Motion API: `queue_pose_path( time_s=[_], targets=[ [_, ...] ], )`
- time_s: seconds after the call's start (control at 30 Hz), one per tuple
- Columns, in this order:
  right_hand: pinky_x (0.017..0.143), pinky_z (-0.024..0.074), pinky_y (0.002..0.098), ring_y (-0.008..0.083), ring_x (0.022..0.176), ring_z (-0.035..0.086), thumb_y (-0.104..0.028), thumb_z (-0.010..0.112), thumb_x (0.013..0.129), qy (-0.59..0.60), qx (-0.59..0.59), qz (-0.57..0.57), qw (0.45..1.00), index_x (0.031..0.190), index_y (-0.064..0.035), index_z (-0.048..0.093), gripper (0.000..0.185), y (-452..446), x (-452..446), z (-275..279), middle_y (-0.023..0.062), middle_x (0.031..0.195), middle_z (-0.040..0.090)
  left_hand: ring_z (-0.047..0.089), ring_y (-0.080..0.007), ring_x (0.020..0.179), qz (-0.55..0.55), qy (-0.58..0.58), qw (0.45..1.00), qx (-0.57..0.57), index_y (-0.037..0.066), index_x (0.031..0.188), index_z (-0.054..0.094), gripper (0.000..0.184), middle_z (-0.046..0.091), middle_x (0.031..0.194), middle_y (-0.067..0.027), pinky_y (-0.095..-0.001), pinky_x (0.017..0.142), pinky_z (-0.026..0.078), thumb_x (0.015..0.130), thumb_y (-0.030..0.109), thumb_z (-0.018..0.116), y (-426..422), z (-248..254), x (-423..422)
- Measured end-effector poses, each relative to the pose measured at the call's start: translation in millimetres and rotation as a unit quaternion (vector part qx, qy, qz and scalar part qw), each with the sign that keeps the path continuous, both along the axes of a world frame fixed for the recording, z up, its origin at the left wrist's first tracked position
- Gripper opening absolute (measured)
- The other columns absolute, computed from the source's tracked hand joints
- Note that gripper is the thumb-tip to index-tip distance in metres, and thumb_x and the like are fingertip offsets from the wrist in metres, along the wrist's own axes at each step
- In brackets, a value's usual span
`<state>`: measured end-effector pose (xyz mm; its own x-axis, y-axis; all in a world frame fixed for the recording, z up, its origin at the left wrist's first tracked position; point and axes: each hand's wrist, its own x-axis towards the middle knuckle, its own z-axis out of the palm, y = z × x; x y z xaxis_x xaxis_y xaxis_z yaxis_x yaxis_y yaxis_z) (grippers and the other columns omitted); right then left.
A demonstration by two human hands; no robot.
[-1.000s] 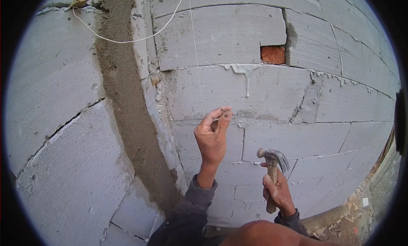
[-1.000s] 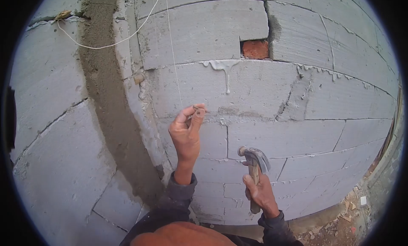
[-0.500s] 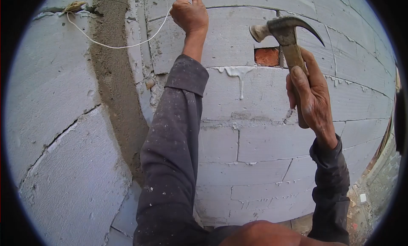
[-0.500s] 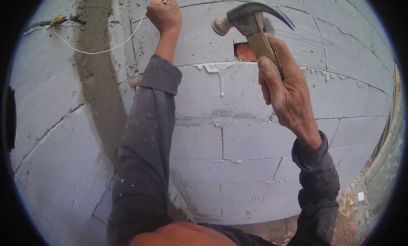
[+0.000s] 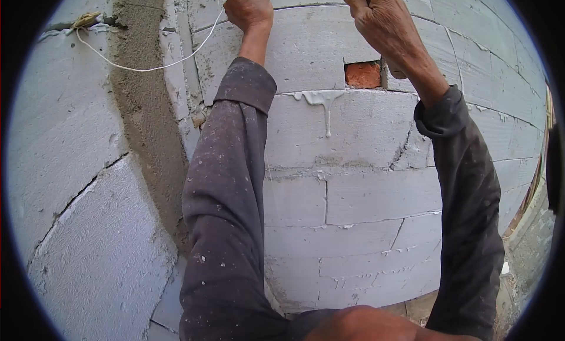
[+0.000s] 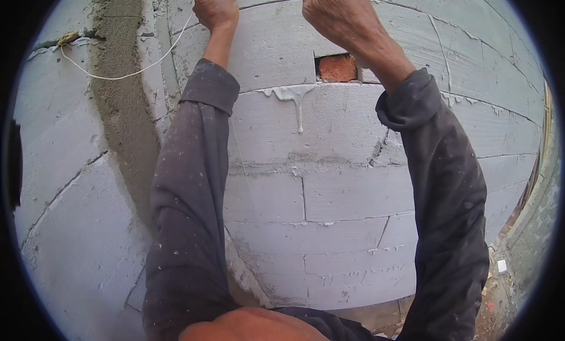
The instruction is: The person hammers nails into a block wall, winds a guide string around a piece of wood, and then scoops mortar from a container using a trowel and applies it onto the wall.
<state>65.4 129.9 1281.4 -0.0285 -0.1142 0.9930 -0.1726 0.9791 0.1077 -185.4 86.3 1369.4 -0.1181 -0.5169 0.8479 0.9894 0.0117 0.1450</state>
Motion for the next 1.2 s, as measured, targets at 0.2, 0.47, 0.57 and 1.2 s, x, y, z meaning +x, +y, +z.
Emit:
queue_pose_path(
  time_s=[0.2, 0.47, 0.57, 1.2],
  targets=[
    [0.080, 0.0506, 0.0545, 0.0517, 0.095, 0.068, -0.022, 0.056, 0.105, -0.033, -0.016, -0.020, 0.999, 0.135, 0.0022, 0.053, 0.038, -12.7, -14.3, 13.0, 0.0349, 0.098, 0.068, 0.074, -0.0421, 0.087, 0.051, 0.004, 0.999, -0.009, 0.011, 0.102, 0.081, 0.028, 0.076, 0.092, -0.0201, -0.0513, 0.074, 0.057, 0.095, 0.037, 0.071, 4.3, 3.1, -9.4],
    [0.075, 0.0489, 0.0587, 0.0547, 0.086, 0.066, -0.021, 0.056, 0.104, -0.012, 0.034, -0.055, 0.998, 0.132, -0.0006, 0.053, 0.035, -16.0, -38.4, 26.5, 0.0328, 0.090, 0.068, 0.074, -0.0418, 0.086, 0.029, 0.022, 0.999, 0.008, 0.010, 0.100, 0.080, 0.030, 0.075, 0.091, -0.0202, -0.0517, 0.072, 0.056, 0.096, 0.038, 0.070, 6.2, 3.7, -9.5],
    [0.072, 0.0491, 0.0579, 0.0526, 0.085, 0.067, -0.019, 0.057, 0.103, 0.013, 0.069, -0.065, 0.995, 0.130, -0.0021, 0.054, 0.032, -10.3, -46.6, 31.0, 0.0314, 0.087, 0.068, 0.074, -0.0409, 0.085, 0.028, 0.016, 0.999, 0.000, 0.010, 0.099, 0.080, 0.029, 0.076, 0.091, -0.0200, -0.0506, 0.072, 0.056, 0.097, 0.037, 0.070, 5.5, 3.2, -9.5],
    [0.063, 0.0494, 0.0577, 0.0486, 0.076, 0.068, -0.015, 0.061, 0.100, 0.006, 0.126, -0.191, 0.973, 0.129, -0.0066, 0.051, 0.032, 1.8, -77.4, 51.2, 0.0240, 0.082, 0.069, 0.073, -0.0395, 0.084, 0.012, 0.074, 0.997, 0.025, 0.007, 0.097, 0.079, 0.022, 0.076, 0.091, -0.0168, -0.0500, 0.075, 0.055, 0.095, 0.026, 0.069, 0.4, -11.6, 4.0]
  ],
)
